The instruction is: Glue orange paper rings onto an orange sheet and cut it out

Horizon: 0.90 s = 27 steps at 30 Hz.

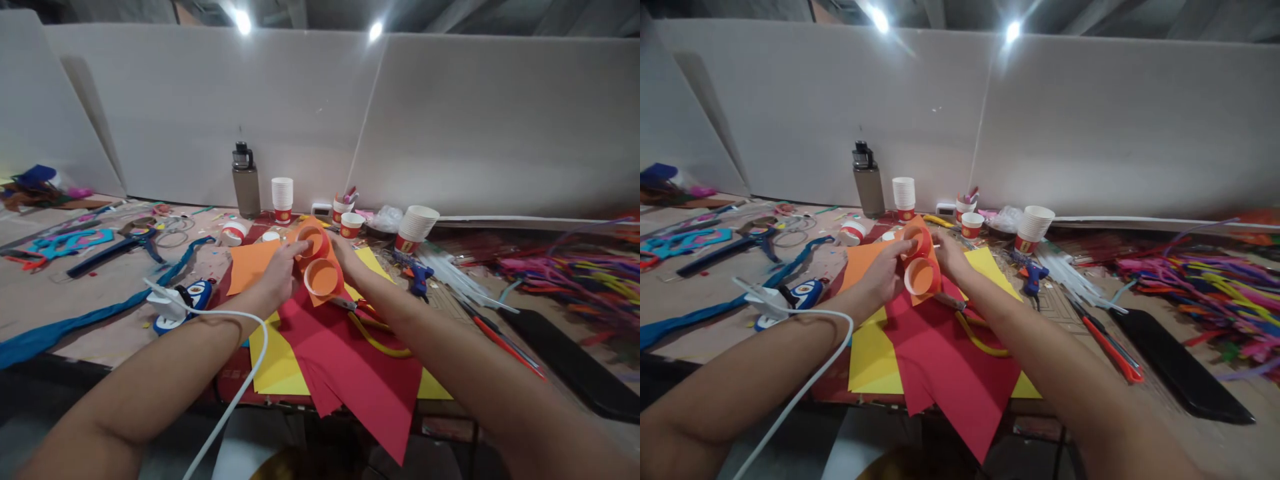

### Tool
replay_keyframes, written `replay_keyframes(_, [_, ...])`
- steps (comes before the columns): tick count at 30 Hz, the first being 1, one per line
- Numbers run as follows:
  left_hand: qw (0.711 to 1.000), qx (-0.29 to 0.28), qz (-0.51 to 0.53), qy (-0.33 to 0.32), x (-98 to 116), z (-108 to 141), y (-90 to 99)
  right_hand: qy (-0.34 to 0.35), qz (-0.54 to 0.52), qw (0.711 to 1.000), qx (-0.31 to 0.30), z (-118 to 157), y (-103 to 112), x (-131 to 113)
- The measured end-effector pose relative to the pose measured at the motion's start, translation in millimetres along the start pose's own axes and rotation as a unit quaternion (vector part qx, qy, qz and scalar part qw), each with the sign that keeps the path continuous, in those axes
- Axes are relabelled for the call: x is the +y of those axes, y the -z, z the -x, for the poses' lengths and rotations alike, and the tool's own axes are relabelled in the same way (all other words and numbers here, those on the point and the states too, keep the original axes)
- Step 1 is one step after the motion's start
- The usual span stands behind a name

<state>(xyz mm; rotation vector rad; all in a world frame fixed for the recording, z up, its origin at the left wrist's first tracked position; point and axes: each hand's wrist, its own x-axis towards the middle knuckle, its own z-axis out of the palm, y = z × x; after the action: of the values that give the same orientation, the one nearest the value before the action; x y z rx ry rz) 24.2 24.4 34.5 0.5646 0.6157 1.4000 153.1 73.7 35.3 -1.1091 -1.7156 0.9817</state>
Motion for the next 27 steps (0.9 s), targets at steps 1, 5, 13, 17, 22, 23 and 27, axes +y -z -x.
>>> replay_keyframes(1, [0.999, 0.028, -0.003, -0.016, -2, -3, 1.9, -0.015, 0.016, 1.0, 0.008, 7, 11, 2])
replay_keyframes(5, [0.997, 0.043, -0.047, -0.036, -8, -6, 4.9, -0.047, 0.054, 0.997, 0.04, 47, 46, 0])
replay_keyframes(13, [0.988, -0.045, -0.128, -0.075, -25, 5, -8.5, -0.033, 0.05, 0.996, -0.07, 101, 43, 2])
replay_keyframes(17, [0.985, -0.105, -0.136, -0.016, -33, 14, -14.2, -0.113, -0.054, 0.99, -0.072, 103, 44, 11])
replay_keyframes(22, [0.972, -0.163, -0.165, 0.032, -40, 21, -13.2, -0.104, -0.088, 0.99, -0.046, 101, 50, 3])
replay_keyframes(23, [0.974, -0.148, -0.17, 0.023, -40, 19, -11.9, -0.099, -0.061, 0.991, -0.06, 100, 53, 0])
replay_keyframes(27, [0.988, -0.049, -0.147, -0.023, -32, 6, -3.6, -0.04, 0.153, 0.985, -0.068, 99, 82, -13])
